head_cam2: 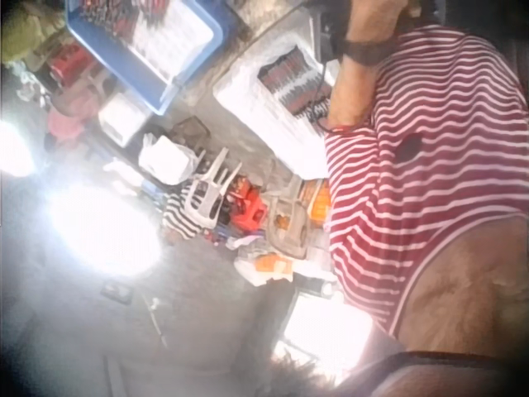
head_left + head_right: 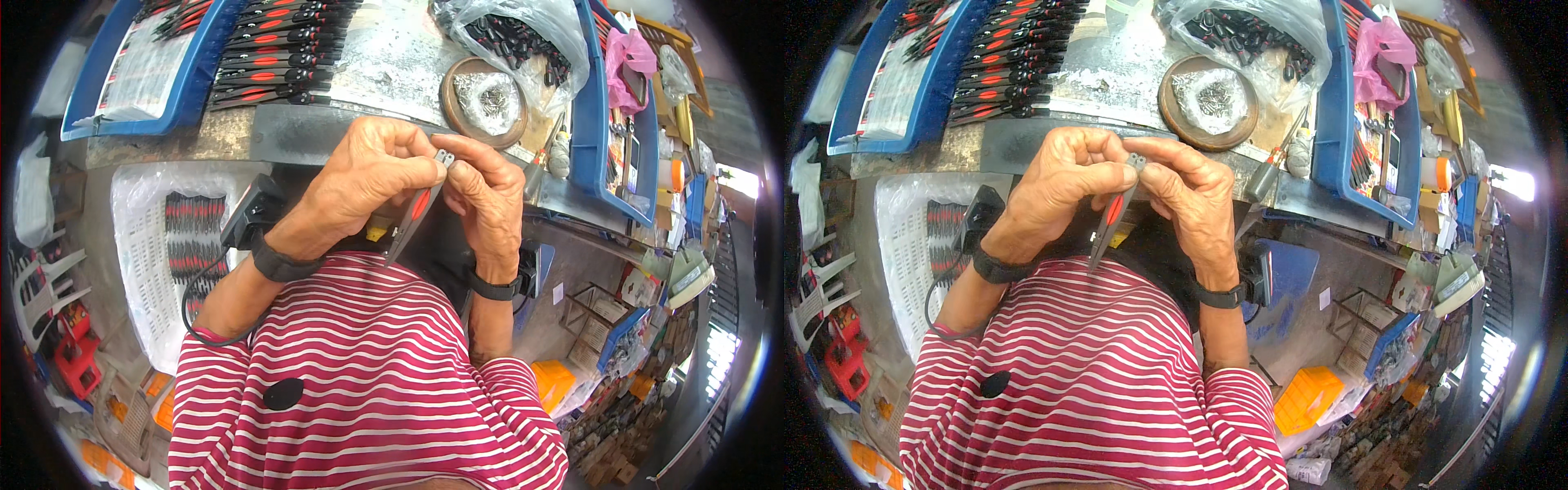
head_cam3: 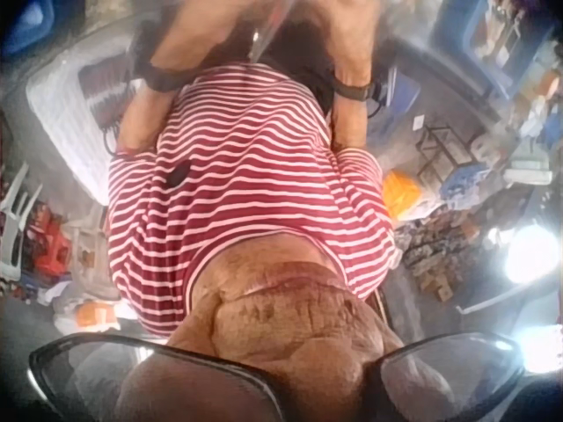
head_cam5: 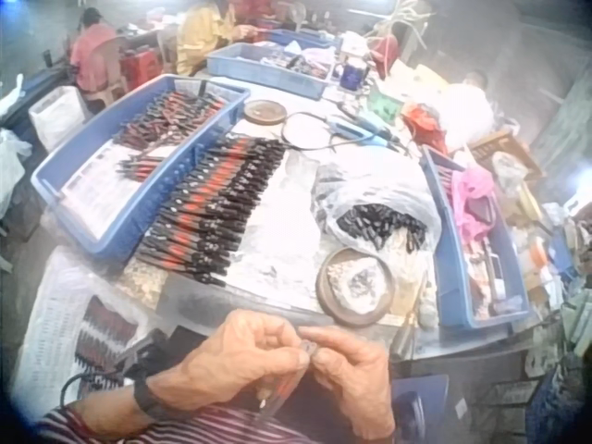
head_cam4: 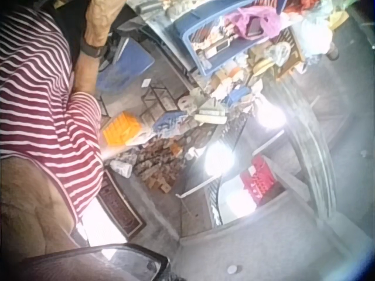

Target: The person repeatedly assembles screwdrivers by inserting metal shafts into black and red handles, then placing the completed tools into a blue tray. The person also picks up a hammer and uses it to tap a handle during assembly.

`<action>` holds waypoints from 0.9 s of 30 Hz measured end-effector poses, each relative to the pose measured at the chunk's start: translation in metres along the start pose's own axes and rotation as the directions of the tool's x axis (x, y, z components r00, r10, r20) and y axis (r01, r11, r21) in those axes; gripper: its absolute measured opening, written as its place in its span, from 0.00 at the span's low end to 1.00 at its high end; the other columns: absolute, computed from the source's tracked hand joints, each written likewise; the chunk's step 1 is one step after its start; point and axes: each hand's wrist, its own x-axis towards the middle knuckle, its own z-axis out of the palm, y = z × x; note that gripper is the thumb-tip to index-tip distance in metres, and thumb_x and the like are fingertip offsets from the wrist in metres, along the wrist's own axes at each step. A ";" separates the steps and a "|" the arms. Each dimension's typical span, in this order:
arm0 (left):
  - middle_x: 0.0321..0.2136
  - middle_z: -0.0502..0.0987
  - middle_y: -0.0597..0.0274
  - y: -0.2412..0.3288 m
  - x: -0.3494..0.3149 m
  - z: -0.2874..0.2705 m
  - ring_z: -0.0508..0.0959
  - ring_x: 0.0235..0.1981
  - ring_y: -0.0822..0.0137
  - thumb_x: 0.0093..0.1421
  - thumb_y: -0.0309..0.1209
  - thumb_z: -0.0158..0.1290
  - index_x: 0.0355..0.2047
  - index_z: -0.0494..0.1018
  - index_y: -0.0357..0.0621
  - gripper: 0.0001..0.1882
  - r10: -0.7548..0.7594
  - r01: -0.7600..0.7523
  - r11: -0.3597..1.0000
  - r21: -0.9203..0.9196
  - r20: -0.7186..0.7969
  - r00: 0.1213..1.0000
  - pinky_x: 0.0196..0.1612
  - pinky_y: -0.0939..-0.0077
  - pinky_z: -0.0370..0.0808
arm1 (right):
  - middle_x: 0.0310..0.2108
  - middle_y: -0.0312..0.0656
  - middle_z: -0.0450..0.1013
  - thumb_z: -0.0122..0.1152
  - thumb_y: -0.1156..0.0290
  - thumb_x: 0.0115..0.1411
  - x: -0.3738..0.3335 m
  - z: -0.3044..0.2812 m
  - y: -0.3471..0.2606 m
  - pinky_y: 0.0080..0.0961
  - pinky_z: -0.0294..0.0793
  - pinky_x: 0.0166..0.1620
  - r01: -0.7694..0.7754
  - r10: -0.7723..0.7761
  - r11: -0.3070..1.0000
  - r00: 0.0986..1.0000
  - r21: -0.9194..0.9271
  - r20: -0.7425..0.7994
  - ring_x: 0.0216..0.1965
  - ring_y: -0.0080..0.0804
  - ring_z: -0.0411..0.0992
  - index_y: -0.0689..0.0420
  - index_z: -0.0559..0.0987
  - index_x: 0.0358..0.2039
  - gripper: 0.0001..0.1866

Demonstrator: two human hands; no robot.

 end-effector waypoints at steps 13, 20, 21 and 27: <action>0.19 0.72 0.69 0.008 0.000 0.002 0.68 0.21 0.82 0.53 0.31 0.56 0.25 0.72 0.39 0.08 -0.148 0.145 0.988 0.056 0.059 0.987 0.23 0.89 0.62 | 0.20 0.29 0.66 0.62 0.74 0.54 0.003 -0.005 0.000 0.08 0.52 0.19 0.004 -0.014 0.983 0.998 0.184 0.053 0.17 0.10 0.57 0.67 0.75 0.36 0.11; 0.19 0.74 0.56 0.000 -0.008 0.023 0.74 0.20 0.69 0.55 0.33 0.54 0.30 0.71 0.33 0.12 0.051 -0.009 0.967 0.256 -0.156 0.986 0.21 0.75 0.66 | 0.25 0.33 0.69 0.61 0.70 0.56 0.001 -0.003 0.006 0.10 0.54 0.20 0.055 -0.053 0.989 0.998 0.138 -0.018 0.19 0.12 0.58 0.69 0.72 0.39 0.15; 0.21 0.74 0.59 -0.003 -0.008 0.026 0.73 0.21 0.72 0.56 0.30 0.53 0.32 0.70 0.33 0.10 0.143 -0.075 0.919 0.387 -0.152 0.978 0.23 0.76 0.67 | 0.25 0.33 0.69 0.61 0.71 0.56 0.001 -0.003 0.006 0.09 0.54 0.20 0.063 -0.058 0.988 0.998 0.143 -0.034 0.18 0.12 0.58 0.69 0.72 0.39 0.15; 0.24 0.75 0.49 -0.012 -0.014 0.031 0.77 0.24 0.54 0.55 0.24 0.52 0.35 0.68 0.34 0.09 0.428 -0.166 0.527 0.833 -0.092 0.899 0.27 0.66 0.71 | 0.24 0.32 0.68 0.60 0.72 0.57 -0.002 0.000 0.014 0.09 0.55 0.21 0.067 -0.051 0.980 0.995 0.187 -0.091 0.19 0.12 0.58 0.68 0.72 0.41 0.15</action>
